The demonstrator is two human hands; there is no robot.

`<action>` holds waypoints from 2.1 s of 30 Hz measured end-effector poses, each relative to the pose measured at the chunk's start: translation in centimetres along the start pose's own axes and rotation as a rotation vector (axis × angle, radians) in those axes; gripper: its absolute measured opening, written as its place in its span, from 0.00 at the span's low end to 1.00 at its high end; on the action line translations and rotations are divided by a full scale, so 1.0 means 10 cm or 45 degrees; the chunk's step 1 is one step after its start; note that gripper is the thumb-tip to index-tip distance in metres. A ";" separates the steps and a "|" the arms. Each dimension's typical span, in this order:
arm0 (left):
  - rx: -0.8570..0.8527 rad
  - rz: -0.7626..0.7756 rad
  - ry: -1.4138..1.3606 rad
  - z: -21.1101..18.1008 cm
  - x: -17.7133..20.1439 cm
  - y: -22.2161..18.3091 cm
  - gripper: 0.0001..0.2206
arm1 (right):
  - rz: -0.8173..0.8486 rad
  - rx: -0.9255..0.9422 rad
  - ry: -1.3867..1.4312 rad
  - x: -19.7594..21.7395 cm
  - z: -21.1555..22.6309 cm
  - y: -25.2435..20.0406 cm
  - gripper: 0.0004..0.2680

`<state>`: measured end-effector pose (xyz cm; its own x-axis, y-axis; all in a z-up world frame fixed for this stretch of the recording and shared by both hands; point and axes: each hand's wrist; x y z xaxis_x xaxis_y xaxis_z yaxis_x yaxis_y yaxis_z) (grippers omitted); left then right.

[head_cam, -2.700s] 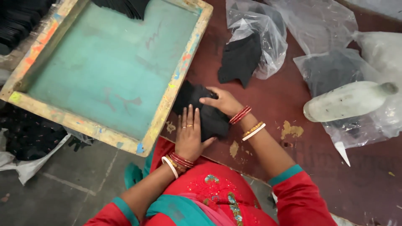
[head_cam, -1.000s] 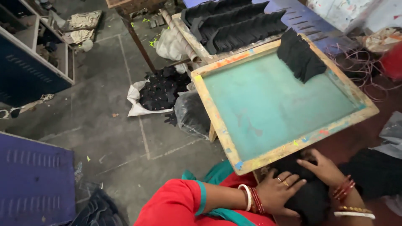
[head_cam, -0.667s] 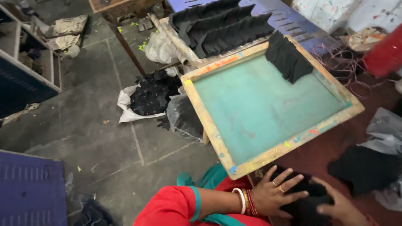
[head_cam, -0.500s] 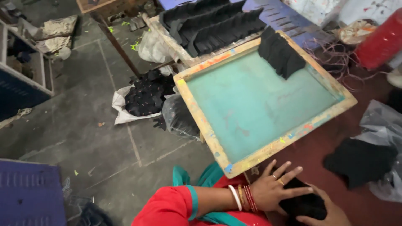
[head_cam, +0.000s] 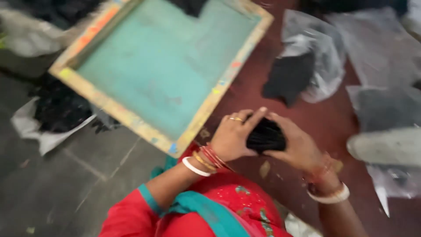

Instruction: Sorting and applying adhesive to black fabric components on a production workbench.

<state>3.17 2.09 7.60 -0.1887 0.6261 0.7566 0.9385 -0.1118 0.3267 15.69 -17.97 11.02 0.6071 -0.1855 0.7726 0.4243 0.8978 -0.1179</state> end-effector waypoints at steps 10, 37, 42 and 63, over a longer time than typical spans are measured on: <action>0.336 0.219 -0.529 0.12 -0.47 0.02 0.57 | 0.097 -0.050 -0.016 -0.16 -0.23 -0.02 0.40; 0.482 0.544 0.206 0.08 -0.44 -0.02 0.62 | 0.006 -0.052 -0.064 -0.12 -0.22 -0.14 0.42; 0.450 0.468 0.146 0.13 -0.61 0.04 0.59 | -0.284 0.206 0.435 -0.57 -0.81 -0.15 0.50; 0.451 0.272 -0.223 0.13 -0.09 0.33 0.68 | -0.210 0.028 0.265 -0.73 -0.76 -0.02 0.40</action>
<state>6.81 2.13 7.30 0.0435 0.7423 0.6686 0.9980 -0.0011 -0.0636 16.27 -19.83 0.67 0.6569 -0.4060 0.6353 0.5157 0.8567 0.0143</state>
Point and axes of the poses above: each hand's wrist, its own y-axis towards the middle knuckle, its own x-axis out of the back of the hand, z = x × y, and after that the axes turned 11 degrees about z, right-handed
